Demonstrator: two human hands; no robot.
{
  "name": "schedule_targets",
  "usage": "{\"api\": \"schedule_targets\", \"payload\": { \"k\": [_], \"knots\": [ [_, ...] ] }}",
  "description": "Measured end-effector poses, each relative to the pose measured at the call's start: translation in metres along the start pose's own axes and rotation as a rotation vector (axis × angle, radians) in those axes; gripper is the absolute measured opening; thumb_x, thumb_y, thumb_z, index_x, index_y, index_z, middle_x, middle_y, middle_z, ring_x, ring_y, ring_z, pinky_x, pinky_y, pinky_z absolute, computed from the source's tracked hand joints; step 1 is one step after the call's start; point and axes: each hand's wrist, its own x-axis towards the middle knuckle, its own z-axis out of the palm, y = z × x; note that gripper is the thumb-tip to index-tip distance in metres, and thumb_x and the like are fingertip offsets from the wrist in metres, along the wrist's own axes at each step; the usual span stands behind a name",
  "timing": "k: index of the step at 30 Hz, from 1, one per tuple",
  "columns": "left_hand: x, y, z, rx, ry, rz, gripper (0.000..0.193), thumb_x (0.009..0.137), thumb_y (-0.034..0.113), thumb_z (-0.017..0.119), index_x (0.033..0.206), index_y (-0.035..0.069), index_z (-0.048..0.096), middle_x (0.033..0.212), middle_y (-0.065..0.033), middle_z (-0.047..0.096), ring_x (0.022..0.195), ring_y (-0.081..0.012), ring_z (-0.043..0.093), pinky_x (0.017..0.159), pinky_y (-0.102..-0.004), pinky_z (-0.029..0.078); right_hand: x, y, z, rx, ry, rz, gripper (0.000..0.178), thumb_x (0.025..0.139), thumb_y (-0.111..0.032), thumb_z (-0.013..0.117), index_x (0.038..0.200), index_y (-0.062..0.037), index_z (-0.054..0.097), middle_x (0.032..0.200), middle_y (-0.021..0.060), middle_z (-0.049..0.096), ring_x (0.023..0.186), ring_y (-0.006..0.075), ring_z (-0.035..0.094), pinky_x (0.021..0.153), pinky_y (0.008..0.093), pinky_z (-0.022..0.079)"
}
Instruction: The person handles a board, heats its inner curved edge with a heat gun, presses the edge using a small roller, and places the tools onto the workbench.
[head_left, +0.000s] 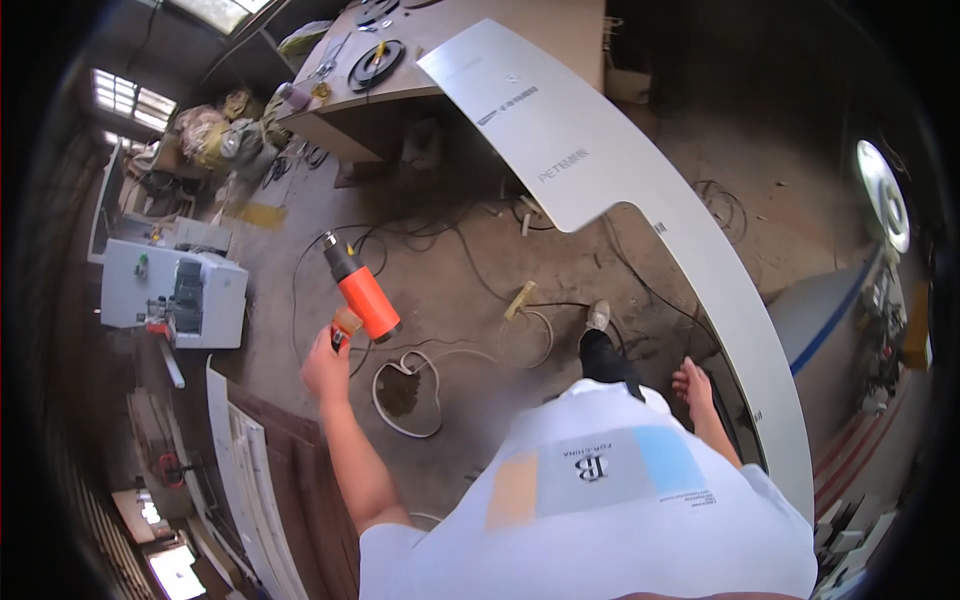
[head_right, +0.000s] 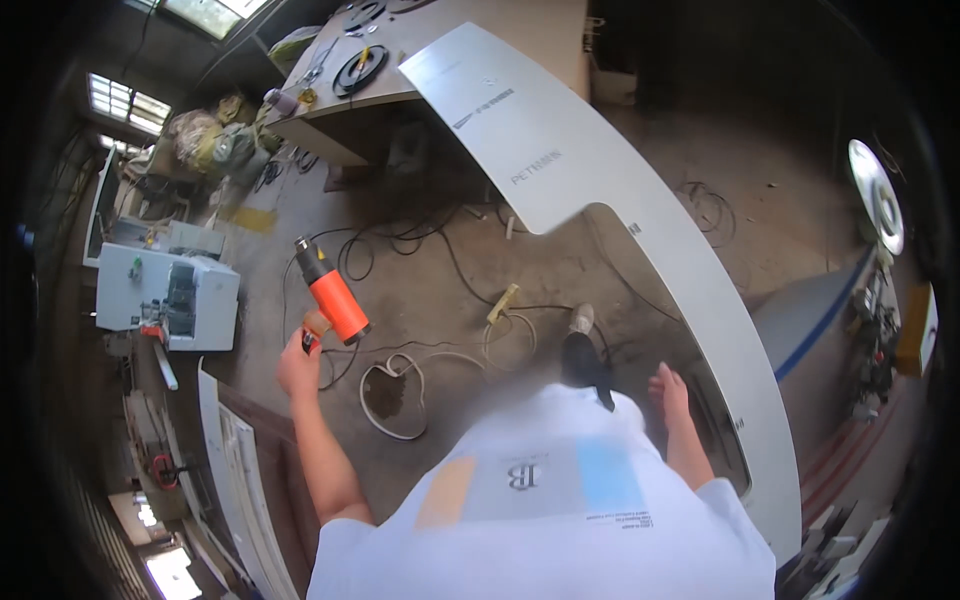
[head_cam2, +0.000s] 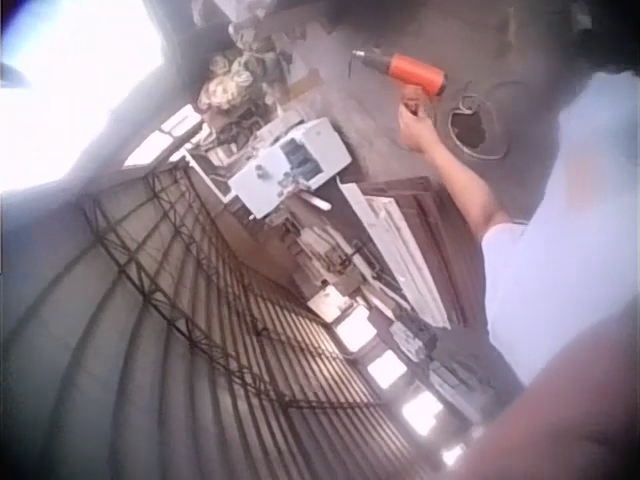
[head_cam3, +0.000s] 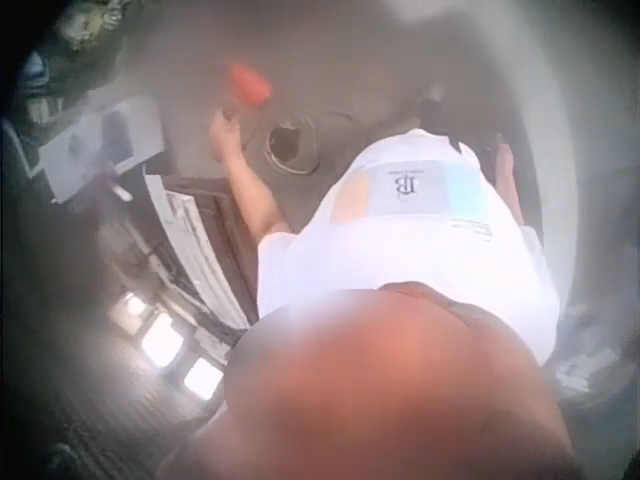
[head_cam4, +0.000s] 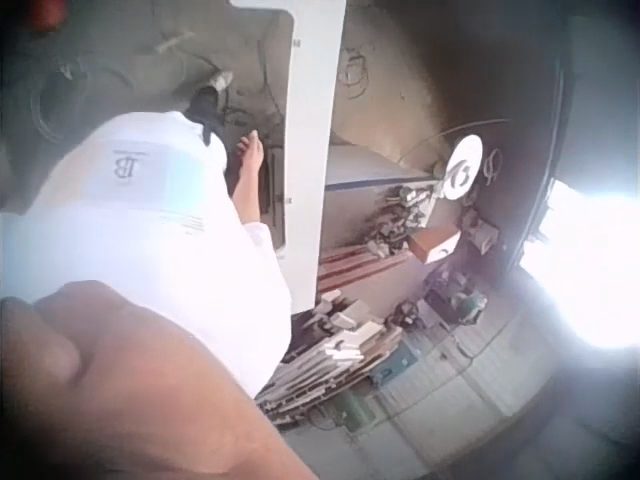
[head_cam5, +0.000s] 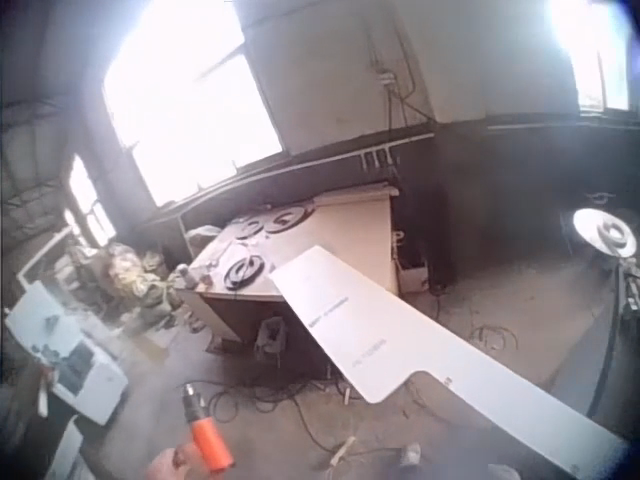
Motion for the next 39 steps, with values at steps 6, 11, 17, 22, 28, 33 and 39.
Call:
{"api": "schedule_targets", "payload": {
  "k": [6, 11, 17, 22, 28, 33, 39],
  "knots": [
    [0.085, 0.041, -0.02, 0.03, -0.026, -0.098, 0.052, 0.079, 0.023, 0.084, 0.127, 0.019, 0.065, 0.114, -0.0091, 0.074, 0.102, -0.0352, 0.07, 0.082, -0.0471, 0.056, 0.069, -0.137, 0.127, -0.205, -0.145, -0.096, 0.046, 0.097, -0.053, 0.065, 0.116, -0.0117, 0.064, 0.091, 0.0016, 0.07, 0.075, 0.0122, 0.065, 0.061, 0.028, 0.048],
    [0.14, 0.055, -0.029, 0.007, 0.015, -0.099, 0.05, 0.082, 0.027, 0.082, 0.129, 0.021, 0.064, 0.118, -0.0062, 0.073, 0.099, -0.033, 0.071, 0.081, -0.0461, 0.057, 0.081, -0.221, 0.197, -0.398, -0.308, -0.148, 0.052, 0.096, -0.048, 0.066, 0.125, -0.0043, 0.065, 0.106, 0.0103, 0.073, 0.087, 0.0197, 0.069, 0.075, 0.0352, 0.054],
    [0.253, 0.062, -0.001, -0.025, 0.028, -0.021, 0.053, 0.081, 0.025, 0.083, 0.13, 0.021, 0.065, 0.115, -0.0091, 0.074, 0.102, -0.0343, 0.07, 0.083, -0.0471, 0.056, 0.099, -0.254, 0.25, -0.439, -0.303, -0.194, 0.055, 0.096, -0.049, 0.067, 0.126, -0.0035, 0.065, 0.106, 0.0091, 0.073, 0.089, 0.0189, 0.069, 0.077, 0.0349, 0.054],
    [0.405, 0.076, 0.056, -0.01, -0.032, 0.077, 0.052, 0.081, 0.027, 0.083, 0.13, 0.021, 0.065, 0.119, -0.0032, 0.073, 0.101, -0.0309, 0.072, 0.082, -0.0449, 0.057, 0.125, -0.243, 0.292, -0.38, -0.278, -0.085, 0.053, 0.095, -0.052, 0.068, 0.114, -0.0028, 0.071, 0.097, 0.0106, 0.072, 0.086, 0.0187, 0.066, 0.075, 0.0335, 0.052],
    [0.656, 0.106, 0.17, -0.107, -0.128, 0.207, 0.047, 0.084, 0.032, 0.081, 0.128, 0.021, 0.066, 0.108, -0.0109, 0.075, 0.097, -0.0345, 0.072, 0.082, -0.0476, 0.057, 0.122, -0.235, 0.353, -0.452, 0.055, -0.308, 0.056, 0.098, -0.053, 0.064, 0.107, 0.0025, 0.07, 0.096, 0.0105, 0.072, 0.084, 0.0209, 0.067, 0.072, 0.0337, 0.05],
    [0.832, 0.151, 0.252, -0.253, -0.292, 0.224, 0.047, 0.082, 0.033, 0.082, 0.125, 0.022, 0.068, 0.103, -0.0124, 0.076, 0.096, -0.0356, 0.072, 0.082, -0.0489, 0.057, 0.092, -0.208, 0.423, 0.209, 0.408, 0.104, 0.073, 0.097, -0.063, 0.057, 0.139, -0.0035, 0.054, 0.124, 0.0106, 0.066, 0.103, 0.0247, 0.065, 0.082, 0.0518, 0.049],
    [0.984, 0.22, 0.282, -0.208, -0.259, 0.526, 0.047, 0.082, 0.032, 0.081, 0.126, 0.021, 0.068, 0.105, -0.0119, 0.076, 0.099, -0.0346, 0.072, 0.084, -0.0479, 0.057, 0.051, -0.209, 0.489, -0.134, 0.678, 0.323, 0.069, 0.091, -0.065, 0.063, 0.132, -0.0105, 0.055, 0.113, 0.0045, 0.059, 0.086, 0.0196, 0.055, 0.062, 0.0417, 0.046]
  ]
}}
